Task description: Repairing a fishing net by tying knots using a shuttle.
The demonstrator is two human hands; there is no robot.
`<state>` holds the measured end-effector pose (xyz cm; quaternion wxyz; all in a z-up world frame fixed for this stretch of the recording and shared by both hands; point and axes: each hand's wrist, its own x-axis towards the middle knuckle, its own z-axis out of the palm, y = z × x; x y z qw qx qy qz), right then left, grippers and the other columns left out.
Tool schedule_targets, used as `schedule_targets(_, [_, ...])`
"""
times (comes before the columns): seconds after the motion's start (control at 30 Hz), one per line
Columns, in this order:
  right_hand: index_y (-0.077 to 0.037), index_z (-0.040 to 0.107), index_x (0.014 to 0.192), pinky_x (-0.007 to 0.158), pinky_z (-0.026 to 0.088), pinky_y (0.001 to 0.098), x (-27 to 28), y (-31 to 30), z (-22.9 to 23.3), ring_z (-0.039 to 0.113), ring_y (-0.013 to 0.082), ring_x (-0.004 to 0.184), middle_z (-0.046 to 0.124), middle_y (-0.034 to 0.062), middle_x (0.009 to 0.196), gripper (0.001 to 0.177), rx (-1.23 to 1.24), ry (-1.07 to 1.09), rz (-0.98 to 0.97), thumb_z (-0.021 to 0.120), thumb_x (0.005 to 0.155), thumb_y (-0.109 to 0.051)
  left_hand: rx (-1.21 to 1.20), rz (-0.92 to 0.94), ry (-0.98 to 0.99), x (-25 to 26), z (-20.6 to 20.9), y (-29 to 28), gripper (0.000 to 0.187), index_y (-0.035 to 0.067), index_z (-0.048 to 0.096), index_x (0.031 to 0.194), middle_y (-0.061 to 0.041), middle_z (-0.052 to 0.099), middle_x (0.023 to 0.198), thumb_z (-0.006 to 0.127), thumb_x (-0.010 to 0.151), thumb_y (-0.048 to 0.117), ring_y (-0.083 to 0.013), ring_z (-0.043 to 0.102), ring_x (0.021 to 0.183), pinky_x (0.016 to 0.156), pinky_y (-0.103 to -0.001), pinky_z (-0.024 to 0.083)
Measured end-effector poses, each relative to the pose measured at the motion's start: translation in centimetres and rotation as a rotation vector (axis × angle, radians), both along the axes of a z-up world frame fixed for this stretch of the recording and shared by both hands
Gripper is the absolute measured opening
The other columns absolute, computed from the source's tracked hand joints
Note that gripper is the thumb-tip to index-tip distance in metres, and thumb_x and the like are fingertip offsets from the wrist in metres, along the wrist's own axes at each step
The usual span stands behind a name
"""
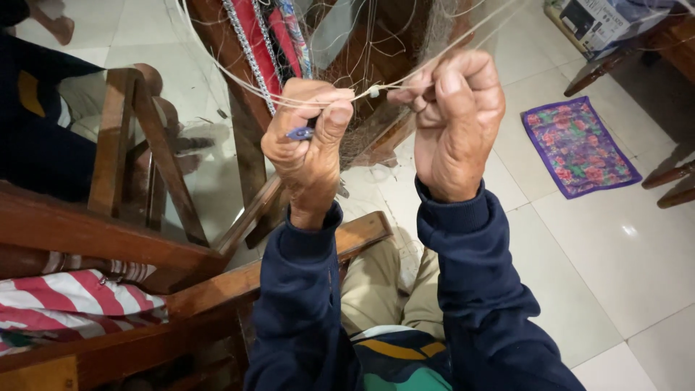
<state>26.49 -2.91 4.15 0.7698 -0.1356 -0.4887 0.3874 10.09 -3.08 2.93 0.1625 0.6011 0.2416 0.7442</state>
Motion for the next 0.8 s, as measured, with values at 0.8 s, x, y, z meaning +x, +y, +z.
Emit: schedule_targets(0.8, [-0.015,0.067,0.119,0.101,0.075,0.0471,0.9,0.6,-0.8,0.079,0.0306,0.113,0.079,0.0116,0.125,0.021,0.174,-0.041,0.088,0.084,0.12,-0.027,-0.112,-0.116,-0.011,0.3,1.0,-0.5,0.028,0.005,0.065,0.095,-0.01,0.068,0.1,0.069,0.12,0.017,-0.0218,0.065,0.094,0.089,-0.036,0.055])
